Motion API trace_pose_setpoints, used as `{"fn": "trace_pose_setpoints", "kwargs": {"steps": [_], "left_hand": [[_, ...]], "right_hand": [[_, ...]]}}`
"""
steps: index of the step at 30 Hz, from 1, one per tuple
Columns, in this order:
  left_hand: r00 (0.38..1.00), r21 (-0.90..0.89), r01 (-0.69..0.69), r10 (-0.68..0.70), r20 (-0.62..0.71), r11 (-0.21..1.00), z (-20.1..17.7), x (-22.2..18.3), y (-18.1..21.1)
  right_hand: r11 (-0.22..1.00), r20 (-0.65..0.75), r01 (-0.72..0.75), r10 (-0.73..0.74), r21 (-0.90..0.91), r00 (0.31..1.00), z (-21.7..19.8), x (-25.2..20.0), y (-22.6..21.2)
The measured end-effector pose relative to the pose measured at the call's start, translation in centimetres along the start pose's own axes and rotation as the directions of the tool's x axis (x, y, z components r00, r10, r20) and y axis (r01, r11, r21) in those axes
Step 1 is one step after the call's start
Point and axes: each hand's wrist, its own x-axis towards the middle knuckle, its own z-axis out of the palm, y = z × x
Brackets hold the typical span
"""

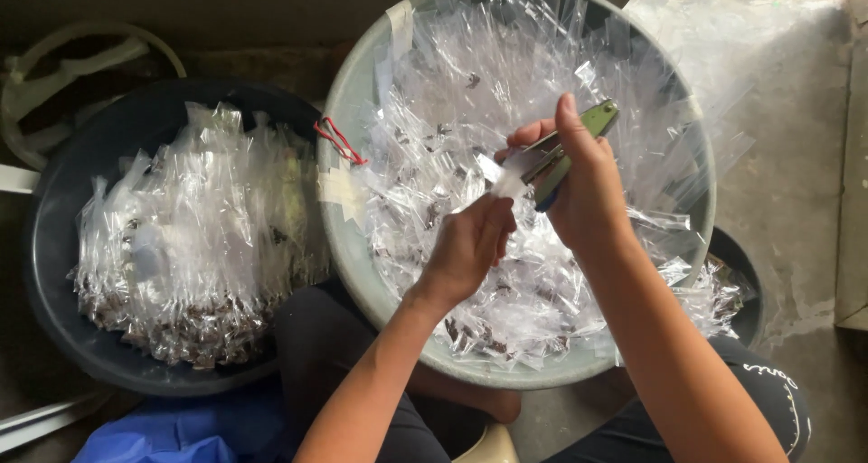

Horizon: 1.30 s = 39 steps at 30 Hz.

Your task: Trimming excess plastic from small packaged items using nail clippers and sorting them into a separate basin.

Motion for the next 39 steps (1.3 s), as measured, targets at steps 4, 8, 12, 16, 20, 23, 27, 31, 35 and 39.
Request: {"fn": "trace_pose_setpoints", "kwargs": {"steps": [4, 8, 12, 16, 20, 23, 27, 31, 35, 39], "left_hand": [[0.998, -0.123, 0.039, -0.033, 0.057, 0.992, 1.8, -0.9, -0.8], [0.975, -0.334, 0.209, -0.169, 0.145, 0.919, 1.9, -3.0, -0.8], [0.913, -0.303, 0.384, -0.309, 0.268, 0.872, -0.8, -7.6, -1.1], [0.893, -0.176, 0.449, -0.431, 0.132, 0.876, -6.6, -11.8, -3.5], [0.733, 0.119, 0.392, -0.231, -0.64, 0.912, -17.0, -15.1, -4.2], [0.62, 0.613, 0.48, 0.251, -0.743, 0.628, -24.5, -18.1, -7.6], [0.564, 0.614, 0.718, 0.243, -0.789, 0.328, -28.6, -17.2, -14.5], [0.524, 0.506, 0.851, -0.266, -0.809, 0.138, -27.8, -14.5, -18.8], [0.627, 0.618, 0.779, -0.126, -0.769, 0.106, -27.4, -16.7, -31.7], [0.711, 0.704, 0.703, -0.063, -0.701, 0.102, -28.0, -18.2, -30.6]], "right_hand": [[0.96, -0.044, 0.22, -0.23, -0.173, 0.972, -0.7, 2.0, 2.3], [0.947, -0.186, 0.273, -0.302, -0.167, 0.935, -3.0, 4.9, 3.5], [0.932, -0.286, 0.251, -0.323, -0.261, 0.902, -7.8, 6.9, 1.6], [0.957, -0.409, 0.053, -0.172, -0.286, 0.896, -12.9, 7.6, -0.4], [0.988, -0.256, 0.01, -0.05, -0.157, 0.965, -17.2, 6.2, -1.2], [0.966, -0.183, -0.071, 0.025, -0.247, 0.983, -17.8, 4.9, 1.2], [0.966, -0.144, -0.121, 0.089, -0.227, 0.986, -14.9, 3.6, 3.5], [0.937, -0.015, -0.145, 0.147, -0.318, 0.989, -12.3, 2.1, 4.2], [0.853, -0.1, -0.099, 0.055, -0.513, 0.993, -11.4, 0.1, 2.5], [0.769, -0.254, -0.123, -0.054, -0.628, 0.966, -15.5, -0.1, 0.1]]}}
